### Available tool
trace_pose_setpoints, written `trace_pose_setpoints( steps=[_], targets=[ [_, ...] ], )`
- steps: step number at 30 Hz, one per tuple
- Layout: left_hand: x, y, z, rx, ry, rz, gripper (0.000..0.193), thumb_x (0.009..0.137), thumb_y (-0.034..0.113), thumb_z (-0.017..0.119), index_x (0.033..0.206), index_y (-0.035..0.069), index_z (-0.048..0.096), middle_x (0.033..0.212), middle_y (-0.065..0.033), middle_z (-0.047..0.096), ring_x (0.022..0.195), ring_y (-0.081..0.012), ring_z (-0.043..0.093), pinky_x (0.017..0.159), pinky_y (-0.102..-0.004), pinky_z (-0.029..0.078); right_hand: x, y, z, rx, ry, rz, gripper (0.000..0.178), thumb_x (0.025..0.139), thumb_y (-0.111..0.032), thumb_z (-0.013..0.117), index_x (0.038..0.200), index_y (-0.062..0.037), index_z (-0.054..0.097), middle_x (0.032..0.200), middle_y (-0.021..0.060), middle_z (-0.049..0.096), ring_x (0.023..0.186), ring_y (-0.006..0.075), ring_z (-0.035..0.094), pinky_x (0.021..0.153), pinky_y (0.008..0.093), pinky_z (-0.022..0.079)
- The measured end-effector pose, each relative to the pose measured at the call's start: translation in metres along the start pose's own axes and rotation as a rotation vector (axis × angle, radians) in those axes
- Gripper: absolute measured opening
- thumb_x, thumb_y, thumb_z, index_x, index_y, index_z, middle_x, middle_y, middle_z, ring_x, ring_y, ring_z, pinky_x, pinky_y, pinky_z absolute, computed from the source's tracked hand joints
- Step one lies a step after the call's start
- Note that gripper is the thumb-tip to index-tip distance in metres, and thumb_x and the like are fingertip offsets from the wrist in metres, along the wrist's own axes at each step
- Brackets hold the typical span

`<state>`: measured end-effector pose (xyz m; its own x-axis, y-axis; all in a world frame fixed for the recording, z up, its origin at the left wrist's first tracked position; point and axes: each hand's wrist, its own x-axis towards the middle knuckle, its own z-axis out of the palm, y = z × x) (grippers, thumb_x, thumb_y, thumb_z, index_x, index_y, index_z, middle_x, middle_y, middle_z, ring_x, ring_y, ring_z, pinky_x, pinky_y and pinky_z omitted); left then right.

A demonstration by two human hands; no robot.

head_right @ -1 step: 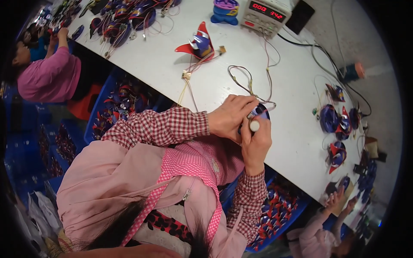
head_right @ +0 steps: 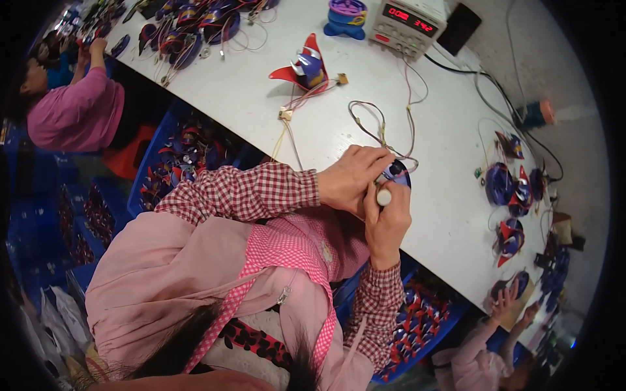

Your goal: Assembling and testing electronic toy components on a factory production line.

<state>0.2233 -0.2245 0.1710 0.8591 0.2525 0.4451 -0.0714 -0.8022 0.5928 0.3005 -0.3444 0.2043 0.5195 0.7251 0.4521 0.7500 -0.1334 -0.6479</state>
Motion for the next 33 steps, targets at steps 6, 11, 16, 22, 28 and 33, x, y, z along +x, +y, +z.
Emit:
trace_pose_setpoints(
  steps=[6,11,16,22,28,33],
  targets=[
    [0.01,0.001,-0.014,-0.013,-0.074,-0.06,0.104,0.051,0.045,0.08,0.129,-0.005,0.033,0.125,-0.0225,0.041,0.115,-0.0378,0.041,0.096,-0.0458,0.031,0.012,0.006,-0.033,0.056,0.228,0.083,0.015,0.089,-0.012,0.06,0.089,0.0021,0.057,0.08,0.0046,0.06,0.065,0.009,0.053,0.059,0.0215,0.043],
    [-0.015,0.004,-0.039,-0.014,0.125,0.1,0.074,0.061,0.04,0.078,0.115,0.001,0.047,0.118,-0.0201,0.045,0.109,-0.0364,0.044,0.093,-0.0457,0.033,0.037,0.072,-0.046,0.197,0.235,0.242,0.019,0.091,-0.019,0.058,0.091,0.0002,0.059,0.076,0.0012,0.059,0.06,0.005,0.047,0.051,0.0186,0.037],
    [-0.07,-0.057,-0.111,0.264,0.274,-0.095,0.053,0.068,0.037,0.076,0.103,0.003,0.055,0.109,-0.0175,0.047,0.103,-0.034,0.044,0.09,-0.0446,0.036,0.032,0.084,-0.047,0.08,0.2,0.386,0.02,0.09,-0.016,0.061,0.094,0.0029,0.058,0.078,0.0042,0.06,0.066,0.0078,0.053,0.06,0.0209,0.044],
    [-0.044,-0.131,-0.137,0.673,0.037,-0.365,0.093,0.07,0.069,0.058,0.123,-0.007,0.047,0.13,-0.0257,0.037,0.127,-0.0378,0.026,0.105,-0.0463,0.019,0.039,0.014,-0.015,-0.175,0.558,0.04,0.017,0.087,-0.011,0.062,0.1,0.0005,0.059,0.088,0.0039,0.057,0.072,0.0093,0.048,0.059,0.022,0.039],
    [-0.008,-0.158,-0.134,0.357,0.188,-0.438,0.108,0.062,0.07,0.065,0.131,-0.008,0.036,0.134,-0.0261,0.036,0.13,-0.0386,0.027,0.108,-0.0451,0.015,0.066,-0.086,0.102,0.025,-0.359,-0.364,0.045,0.073,-0.011,0.071,0.113,-0.0005,0.055,0.103,0.016,0.053,0.09,0.0307,0.054,0.074,0.0351,0.047],
    [0.003,-0.167,-0.133,0.034,0.251,-0.351,0.104,0.061,0.06,0.07,0.135,-0.004,0.033,0.128,-0.018,0.047,0.129,-0.032,0.03,0.107,-0.0422,0.015,0.078,-0.063,0.165,-0.407,-0.328,-0.347,0.022,0.074,-0.009,0.058,0.092,0.0028,0.057,0.091,0.015,0.053,0.08,0.0278,0.054,0.067,0.0376,0.046]
  ],
)
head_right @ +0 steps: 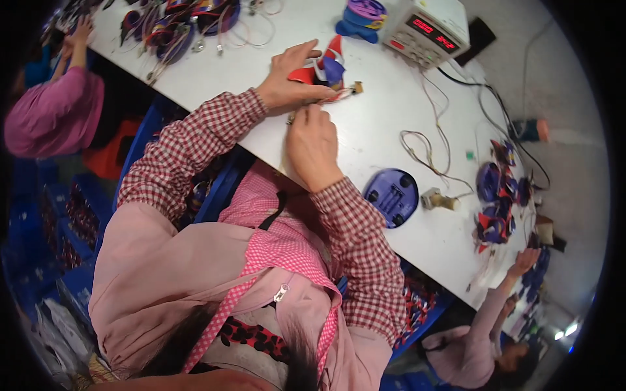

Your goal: Assembling and testing electronic toy components on a factory production line.

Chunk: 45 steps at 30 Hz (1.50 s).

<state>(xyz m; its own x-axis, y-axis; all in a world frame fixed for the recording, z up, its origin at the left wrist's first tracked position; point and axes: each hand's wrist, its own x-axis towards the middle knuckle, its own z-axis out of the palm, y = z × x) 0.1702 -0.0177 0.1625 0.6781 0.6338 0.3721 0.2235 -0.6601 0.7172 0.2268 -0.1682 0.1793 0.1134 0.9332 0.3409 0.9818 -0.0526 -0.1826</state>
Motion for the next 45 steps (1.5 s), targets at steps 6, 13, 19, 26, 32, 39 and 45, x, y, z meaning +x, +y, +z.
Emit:
trace_pose_setpoints(
  steps=[6,13,19,26,32,39,45],
  targets=[
    [0.011,0.011,0.006,-0.108,-0.026,-0.117,0.083,0.063,0.051,0.071,0.121,-0.003,0.048,0.108,-0.0119,0.061,0.11,-0.0264,0.051,0.098,-0.039,0.033,0.016,0.002,0.007,-0.016,0.051,-0.128,0.013,0.075,-0.008,0.056,0.083,0.0014,0.058,0.085,0.0151,0.055,0.078,0.0296,0.055,0.067,0.0355,0.047],
    [0.008,0.04,-0.01,-1.082,0.004,-0.43,0.038,0.075,0.025,0.07,0.1,-0.001,0.061,0.092,-0.0081,0.066,0.086,-0.0189,0.063,0.081,-0.0301,0.049,0.001,0.011,-0.036,0.509,0.208,0.13,0.012,0.08,-0.005,0.058,0.089,0.0022,0.06,0.081,0.0111,0.06,0.072,0.0197,0.058,0.064,0.0281,0.046],
    [-0.011,0.066,-0.028,-1.292,-0.036,-0.401,0.034,0.075,0.018,0.072,0.101,-0.001,0.061,0.093,-0.0062,0.066,0.086,-0.0143,0.062,0.082,-0.0267,0.049,-0.028,0.025,-0.109,1.429,0.129,0.514,0.017,0.088,-0.009,0.059,0.096,0.0054,0.06,0.078,0.0034,0.062,0.069,0.0083,0.054,0.059,0.0203,0.042],
    [-0.031,0.112,0.024,-1.136,-0.487,-0.265,0.04,0.078,0.018,0.07,0.11,-0.002,0.056,0.103,-0.0085,0.063,0.094,-0.0158,0.061,0.085,-0.0287,0.049,-0.103,0.076,-0.127,1.319,0.269,0.774,0.013,0.085,-0.009,0.062,0.09,0.0036,0.06,0.078,0.0055,0.061,0.071,0.011,0.053,0.065,0.022,0.041],
    [-0.035,0.129,0.071,-1.065,-0.679,-0.37,0.04,0.075,0.018,0.073,0.107,-0.003,0.059,0.096,-0.0072,0.065,0.086,-0.0138,0.063,0.079,-0.0273,0.051,-0.134,0.1,-0.099,0.123,0.296,0.504,0.018,0.083,-0.014,0.064,0.083,0.003,0.057,0.081,0.0117,0.057,0.08,0.0214,0.052,0.073,0.0321,0.041],
    [-0.048,0.15,0.067,-1.074,-0.696,-0.488,0.028,0.075,0.02,0.072,0.093,0.0,0.065,0.081,-0.0061,0.066,0.071,-0.0115,0.062,0.061,-0.0264,0.051,-0.146,0.107,-0.073,-0.13,0.485,0.451,0.023,0.082,-0.015,0.064,0.084,0.0042,0.052,0.093,0.0196,0.049,0.088,0.0327,0.045,0.078,0.04,0.037],
    [-0.059,0.153,0.089,-1.104,-0.701,-0.328,0.027,0.067,0.012,0.075,0.086,-0.002,0.062,0.072,-0.005,0.064,0.064,-0.01,0.059,0.055,-0.0251,0.05,-0.169,0.107,-0.072,0.082,0.518,0.555,0.031,0.081,-0.009,0.062,0.105,0.0057,0.049,0.097,0.017,0.047,0.092,0.0295,0.046,0.081,0.038,0.039]
  ],
)
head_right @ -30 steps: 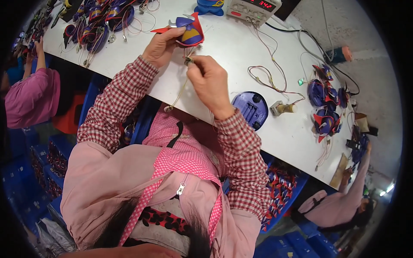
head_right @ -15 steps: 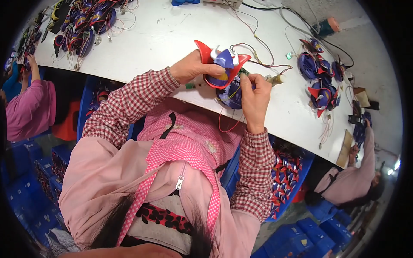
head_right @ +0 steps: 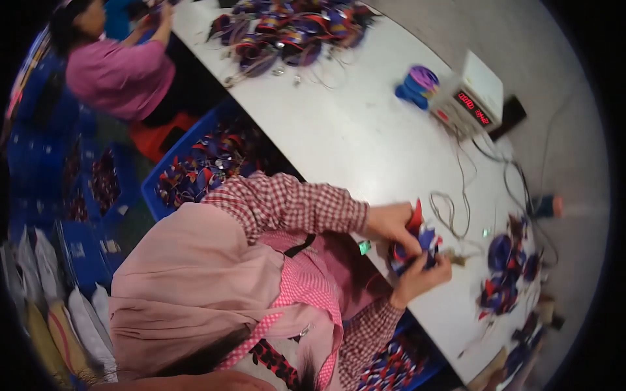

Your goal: Assembling and testing electronic toy components on a factory production line.

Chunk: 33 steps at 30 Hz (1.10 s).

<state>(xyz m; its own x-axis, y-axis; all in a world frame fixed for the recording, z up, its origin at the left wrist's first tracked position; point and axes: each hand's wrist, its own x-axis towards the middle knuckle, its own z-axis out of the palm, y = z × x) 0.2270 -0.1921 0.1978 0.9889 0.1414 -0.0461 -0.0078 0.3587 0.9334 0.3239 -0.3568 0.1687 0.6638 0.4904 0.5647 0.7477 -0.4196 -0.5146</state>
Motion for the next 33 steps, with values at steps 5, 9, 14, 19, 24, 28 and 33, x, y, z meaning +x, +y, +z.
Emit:
trace_pose_setpoints(
  steps=[5,9,14,19,24,28,33],
  targets=[
    [-0.01,-0.02,0.008,0.004,0.334,0.365,0.031,0.066,0.004,0.074,0.093,-0.002,0.059,0.088,-0.0061,0.065,0.08,-0.01,0.06,0.071,-0.0251,0.05,0.008,-0.025,0.001,0.378,0.062,0.152,0.024,0.087,-0.006,0.058,0.107,0.0047,0.048,0.104,0.0131,0.05,0.096,0.0205,0.052,0.082,0.03,0.044],
    [-0.044,0.012,-0.006,-0.342,0.063,0.165,0.039,0.069,0.005,0.071,0.104,-0.002,0.056,0.096,-0.0071,0.064,0.087,-0.0114,0.06,0.077,-0.0266,0.049,0.03,-0.072,0.001,0.55,0.004,0.092,0.02,0.091,-0.004,0.054,0.108,0.0037,0.048,0.112,0.0115,0.05,0.095,0.0171,0.054,0.084,0.0262,0.045],
    [-0.093,0.029,-0.021,-0.476,0.249,0.324,0.043,0.073,0.013,0.073,0.11,-0.002,0.056,0.099,-0.0099,0.064,0.086,-0.0148,0.062,0.077,-0.0284,0.052,0.037,-0.146,0.004,0.751,-0.229,0.14,0.022,0.091,-0.005,0.053,0.111,0.0035,0.049,0.116,0.0123,0.051,0.092,0.0164,0.055,0.084,0.027,0.045],
    [-0.184,0.035,-0.039,-0.952,0.383,0.346,0.045,0.074,0.013,0.065,0.115,0.0,0.053,0.101,-0.0109,0.063,0.09,-0.0199,0.063,0.083,-0.0317,0.051,0.01,-0.204,0.01,0.972,-0.522,0.075,0.029,0.091,-0.012,0.055,0.115,0.0031,0.05,0.108,0.0104,0.056,0.097,0.0151,0.053,0.084,0.0278,0.044],
    [-0.292,0.038,-0.096,-0.679,0.841,0.684,0.042,0.081,0.023,0.065,0.113,0.0,0.052,0.104,-0.0124,0.062,0.092,-0.023,0.063,0.084,-0.0357,0.053,0.013,-0.202,0.022,0.864,-0.848,0.198,0.025,0.091,-0.009,0.055,0.113,0.0014,0.05,0.107,0.008,0.052,0.091,0.0133,0.051,0.078,0.0237,0.043],
    [-0.386,0.052,-0.138,-0.407,1.095,0.731,0.058,0.081,0.026,0.066,0.128,0.002,0.041,0.12,-0.0142,0.055,0.108,-0.0272,0.056,0.096,-0.044,0.046,0.003,-0.182,0.042,0.768,-0.925,0.176,0.024,0.09,-0.01,0.057,0.111,-0.0003,0.052,0.108,0.0078,0.05,0.09,0.0133,0.051,0.074,0.0246,0.044],
    [-0.486,0.015,-0.208,-0.309,1.281,0.66,0.052,0.083,0.026,0.067,0.124,0.002,0.046,0.115,-0.0125,0.059,0.105,-0.0233,0.059,0.094,-0.0379,0.048,-0.013,-0.173,0.063,0.725,-0.918,0.062,0.025,0.09,-0.015,0.059,0.109,0.0014,0.055,0.104,0.009,0.053,0.093,0.0135,0.051,0.077,0.0268,0.045]
  ],
)
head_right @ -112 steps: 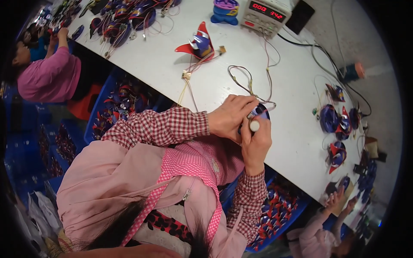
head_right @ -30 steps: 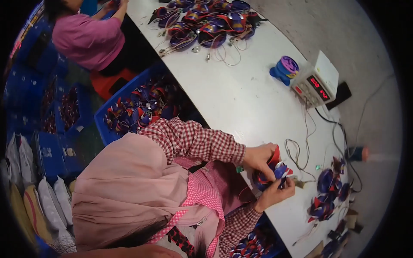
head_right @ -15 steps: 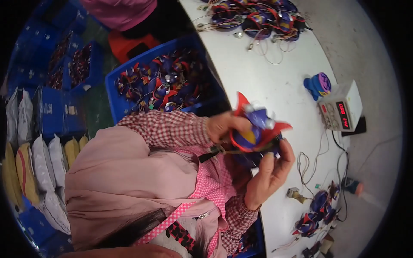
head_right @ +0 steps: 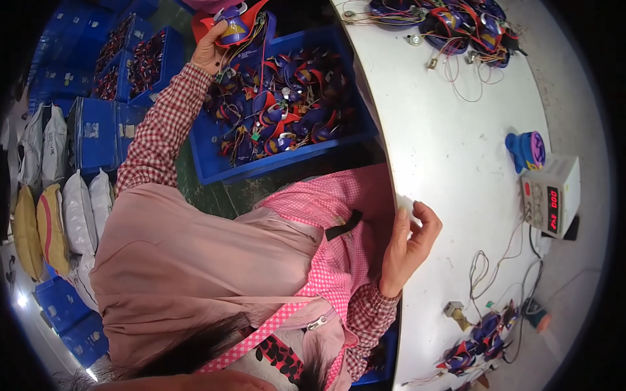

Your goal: Assembling and testing electronic toy components on a factory production line.

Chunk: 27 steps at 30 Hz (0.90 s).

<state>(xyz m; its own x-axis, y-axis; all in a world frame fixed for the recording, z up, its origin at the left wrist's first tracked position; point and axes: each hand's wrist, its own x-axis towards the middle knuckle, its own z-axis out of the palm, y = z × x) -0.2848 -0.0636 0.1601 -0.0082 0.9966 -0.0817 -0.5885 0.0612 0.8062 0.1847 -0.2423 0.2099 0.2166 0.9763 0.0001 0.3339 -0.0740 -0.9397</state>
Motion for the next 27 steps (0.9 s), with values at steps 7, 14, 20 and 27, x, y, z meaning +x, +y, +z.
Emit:
trace_pose_setpoints(
  steps=[7,14,20,27],
  targets=[
    [-0.02,-0.013,-0.122,0.145,0.317,-0.195,0.05,0.081,0.028,0.07,0.119,0.002,0.052,0.112,-0.0106,0.061,0.102,-0.0197,0.06,0.091,-0.0333,0.049,-0.003,0.022,-0.002,-0.307,0.122,-0.015,0.023,0.09,-0.014,0.06,0.108,0.0003,0.056,0.104,0.0076,0.049,0.088,0.0141,0.052,0.074,0.0258,0.045],
    [-0.146,-0.055,-0.19,0.505,0.601,-0.669,0.054,0.076,0.038,0.072,0.115,0.003,0.057,0.107,-0.007,0.063,0.104,-0.0175,0.057,0.092,-0.0318,0.045,-0.001,0.024,0.016,-0.531,0.11,-0.223,0.021,0.09,-0.015,0.06,0.106,-0.0023,0.058,0.104,0.0098,0.051,0.092,0.0188,0.051,0.075,0.0288,0.046],
    [-0.199,-0.08,-0.189,0.508,0.394,-0.935,0.048,0.074,0.029,0.074,0.112,0.004,0.06,0.106,-0.0073,0.063,0.102,-0.0197,0.056,0.091,-0.0353,0.044,-0.005,0.029,0.018,-0.618,0.096,-0.296,0.02,0.089,-0.015,0.061,0.105,-0.0029,0.059,0.105,0.0108,0.053,0.098,0.0222,0.049,0.076,0.03,0.046],
    [-0.214,-0.114,-0.181,0.793,0.065,-0.862,0.049,0.062,0.012,0.078,0.106,0.0,0.061,0.094,-0.0078,0.065,0.088,-0.0173,0.059,0.078,-0.0337,0.048,-0.009,0.032,0.017,-0.617,0.167,-0.366,0.017,0.086,-0.009,0.062,0.102,-0.0024,0.06,0.101,0.0121,0.056,0.098,0.0257,0.05,0.08,0.0341,0.044]
  ],
)
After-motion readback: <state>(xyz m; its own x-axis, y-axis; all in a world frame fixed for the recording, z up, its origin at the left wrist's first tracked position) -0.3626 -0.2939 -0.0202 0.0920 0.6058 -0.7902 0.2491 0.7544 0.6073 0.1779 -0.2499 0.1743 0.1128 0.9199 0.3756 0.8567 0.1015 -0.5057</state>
